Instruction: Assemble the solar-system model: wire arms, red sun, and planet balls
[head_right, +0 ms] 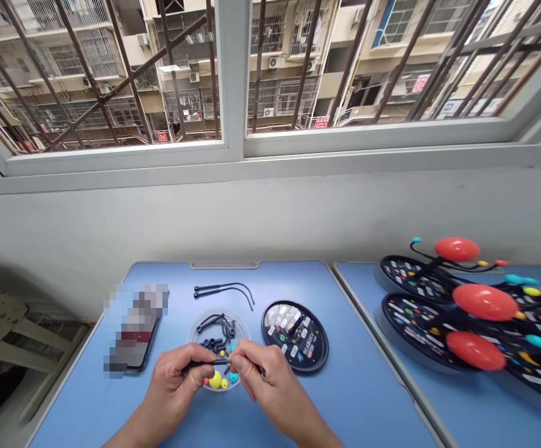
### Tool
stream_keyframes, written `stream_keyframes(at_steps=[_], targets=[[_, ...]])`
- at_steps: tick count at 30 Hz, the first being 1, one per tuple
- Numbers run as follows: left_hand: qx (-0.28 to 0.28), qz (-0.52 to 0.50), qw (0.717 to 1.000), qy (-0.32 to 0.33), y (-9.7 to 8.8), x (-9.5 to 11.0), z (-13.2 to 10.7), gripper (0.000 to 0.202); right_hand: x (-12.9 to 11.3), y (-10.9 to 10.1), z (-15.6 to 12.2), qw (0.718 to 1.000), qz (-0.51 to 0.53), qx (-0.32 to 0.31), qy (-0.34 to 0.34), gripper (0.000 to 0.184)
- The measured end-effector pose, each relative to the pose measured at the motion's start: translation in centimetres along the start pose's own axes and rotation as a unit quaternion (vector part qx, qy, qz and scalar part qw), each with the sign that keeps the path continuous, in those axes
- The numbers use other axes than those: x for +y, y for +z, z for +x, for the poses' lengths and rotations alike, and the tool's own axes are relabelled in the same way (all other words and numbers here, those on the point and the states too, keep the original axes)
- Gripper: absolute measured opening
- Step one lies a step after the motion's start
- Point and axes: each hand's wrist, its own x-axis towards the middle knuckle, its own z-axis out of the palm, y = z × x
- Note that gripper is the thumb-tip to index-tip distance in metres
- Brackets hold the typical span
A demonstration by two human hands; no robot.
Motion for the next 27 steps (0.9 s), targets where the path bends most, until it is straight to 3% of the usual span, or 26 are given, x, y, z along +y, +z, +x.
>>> stream_keyframes(at_steps=[6,11,17,19,22,25,27], targets=[[-0.022,-0.073,0.995,-0.060,0.3,0.4,0.2,0.013,-0.2,-0.1,0.1,0.999,0.052,0.008,0.014,0.041],[-0.013,-0.131,0.979,-0.154,-1.2,0.6,1.4,0.052,0.0,-0.6,0.0,0.999,0.013,0.045,0.024,0.040],[-0.039,-0.123,0.967,-0.220,-2.3,0.1,1.8,0.018,0.8,-1.0,0.3,0.996,-0.020,0.087,0.012,0.032],[-0.016,-0.140,0.961,-0.238,-2.3,-0.5,2.0,0.018,1.0,-1.1,0.6,0.996,0.003,0.080,0.043,0.025],[0.081,-0.112,0.959,-0.246,-2.6,-2.0,2.7,0.020,1.3,-1.2,0.9,0.992,0.019,0.065,0.106,0.024],[0.159,-0.006,0.957,-0.241,-2.8,-4.0,3.7,0.021,1.2,-1.2,0.8,0.995,-0.034,0.019,0.093,0.012],[0.169,0.062,0.958,-0.222,-2.6,-5.3,4.2,0.019,0.9,-1.0,0.5,0.994,-0.084,-0.017,0.063,0.015]])
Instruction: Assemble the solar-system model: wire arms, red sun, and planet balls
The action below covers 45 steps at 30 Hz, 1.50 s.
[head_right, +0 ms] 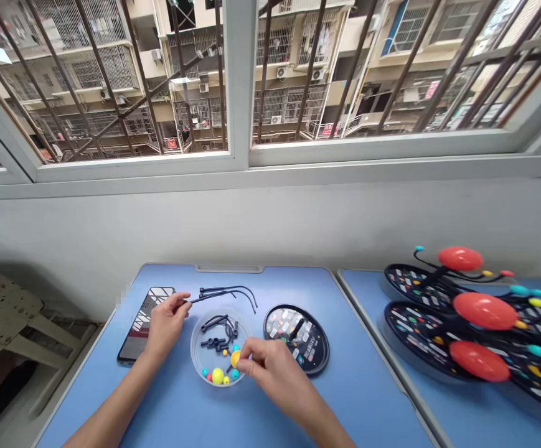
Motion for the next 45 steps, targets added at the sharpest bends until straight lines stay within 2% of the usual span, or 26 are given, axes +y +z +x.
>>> stream_keyframes(at_steps=[5,10,15,17,19,22,25,28,31,34,36,38,41,45], targets=[[-0.037,0.110,0.991,0.071,1.6,-1.3,0.7,0.015,-0.5,0.3,-0.6,0.991,-0.118,-0.041,-0.043,0.011],[-0.034,0.198,0.976,0.089,2.5,-1.5,0.8,0.017,-0.7,0.4,-0.8,0.981,-0.168,-0.044,-0.083,0.018],[-0.040,0.163,0.982,0.092,1.8,-1.1,0.8,0.018,-0.4,0.5,-0.8,0.978,-0.168,-0.050,-0.112,0.022],[-0.046,0.171,0.977,0.122,1.1,-0.1,0.3,0.016,-0.3,0.6,-0.9,0.978,-0.170,-0.049,-0.113,0.021],[-0.078,0.210,0.957,0.187,0.6,1.1,-0.4,0.015,-0.2,0.6,-0.9,0.977,-0.174,-0.050,-0.110,0.020],[-0.137,0.323,0.895,0.276,0.8,3.0,-1.5,0.020,-0.2,0.7,-0.9,0.976,-0.181,-0.047,-0.109,0.020],[-0.164,0.424,0.835,0.309,1.8,3.9,-2.2,0.024,-0.4,0.7,-0.9,0.975,-0.187,-0.047,-0.109,0.020],[-0.186,0.454,0.814,0.310,2.7,3.8,-2.2,0.023,-0.6,0.7,-1.0,0.975,-0.189,-0.049,-0.109,0.020],[-0.198,0.432,0.828,0.298,2.6,3.5,-2.0,0.022,-0.6,0.6,-1.1,0.976,-0.181,-0.045,-0.111,0.020],[-0.166,0.319,0.895,0.265,1.7,3.3,-1.8,0.017,-0.5,0.2,-0.9,0.982,-0.149,-0.018,-0.111,0.020],[-0.115,0.211,0.945,0.221,0.8,3.0,-1.8,0.013,-0.4,0.0,-0.6,0.986,-0.132,0.018,-0.104,0.021],[-0.066,0.116,0.977,0.163,0.2,2.6,-1.8,0.013,-0.4,0.0,0.0,0.981,-0.155,0.054,-0.104,0.021],[-0.032,0.019,0.995,0.097,-0.2,1.8,-2.1,0.017,-0.8,0.3,1.0,0.958,-0.254,0.076,-0.111,0.020],[-0.037,-0.033,0.995,0.090,-0.1,1.0,-2.6,0.018,-1.6,1.1,2.6,0.917,-0.385,0.056,-0.091,0.024]])
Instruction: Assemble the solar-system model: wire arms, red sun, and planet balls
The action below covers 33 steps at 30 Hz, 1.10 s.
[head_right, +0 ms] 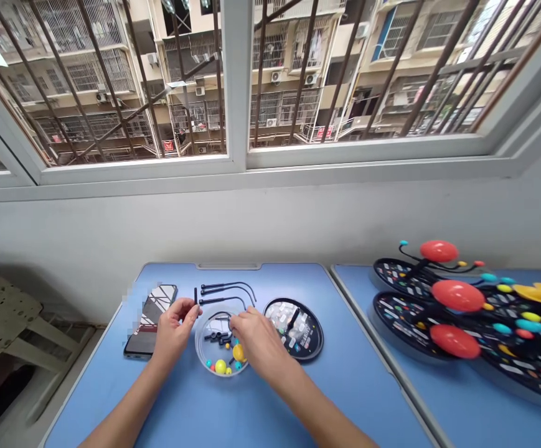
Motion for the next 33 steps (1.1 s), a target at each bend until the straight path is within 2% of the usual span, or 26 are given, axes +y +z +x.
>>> stream_keyframes(at_steps=[6,11,14,19,22,27,30,33], targets=[[-0.001,0.003,1.000,0.000,-0.2,0.1,-0.4,0.017,-1.0,1.4,2.6,0.998,-0.056,-0.008,0.024,0.018],[0.011,-0.023,1.000,-0.006,-0.2,0.4,-0.6,0.018,-1.5,2.6,3.6,0.998,-0.048,-0.022,0.030,0.015],[0.015,-0.032,0.999,-0.010,-0.4,0.5,-0.6,0.018,-1.2,2.1,3.3,0.999,-0.008,-0.013,0.041,0.016],[0.020,-0.039,0.999,-0.019,-0.6,0.7,-0.6,0.017,0.3,-0.8,2.0,0.993,0.108,0.025,0.050,0.015],[0.008,-0.044,0.999,-0.025,-0.6,0.8,-0.7,0.017,0.8,-1.8,1.4,0.983,0.176,0.017,0.050,0.016],[-0.014,-0.046,0.999,-0.018,-0.5,1.0,-0.8,0.017,-0.2,-0.3,1.7,0.976,0.211,-0.007,0.043,0.014],[-0.012,-0.040,0.999,-0.018,-0.5,1.0,-0.7,0.017,-0.6,0.5,2.4,0.981,0.188,-0.024,0.039,0.015],[-0.002,-0.035,0.999,-0.023,-0.7,1.0,-0.5,0.017,-0.5,0.4,3.0,0.989,0.139,-0.039,0.030,0.015]])
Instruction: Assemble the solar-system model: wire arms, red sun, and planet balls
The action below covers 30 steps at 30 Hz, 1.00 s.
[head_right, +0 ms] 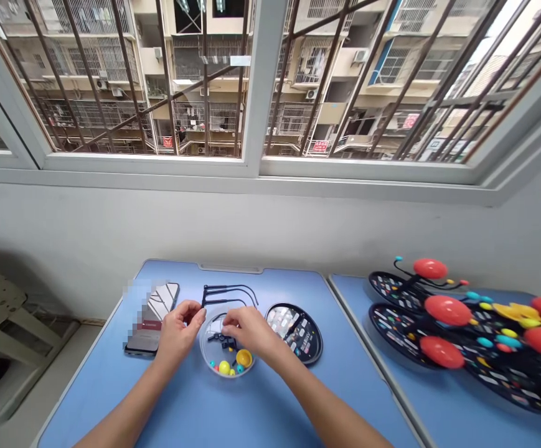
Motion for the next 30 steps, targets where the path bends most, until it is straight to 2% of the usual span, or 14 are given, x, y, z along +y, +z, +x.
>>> stream_keyframes(at_steps=[4,8,12,22,30], targets=[[0.005,0.001,1.000,-0.010,-0.1,0.1,0.0,0.017,-0.1,-0.4,0.6,0.993,-0.112,0.006,0.021,0.023],[0.002,0.000,1.000,-0.018,0.0,0.1,-0.2,0.017,-0.4,0.6,1.3,0.976,-0.212,-0.010,0.041,0.020],[0.001,-0.002,1.000,-0.016,-0.1,0.0,-0.2,0.017,-0.7,1.5,1.6,0.964,-0.261,-0.019,0.043,0.020],[0.005,0.011,1.000,-0.013,0.0,0.2,-0.1,0.017,-1.0,1.4,1.5,0.956,-0.292,-0.025,0.028,0.022],[0.011,0.014,1.000,-0.002,0.0,0.3,-0.3,0.017,-1.4,2.2,1.1,0.972,-0.235,-0.009,-0.032,0.022]])
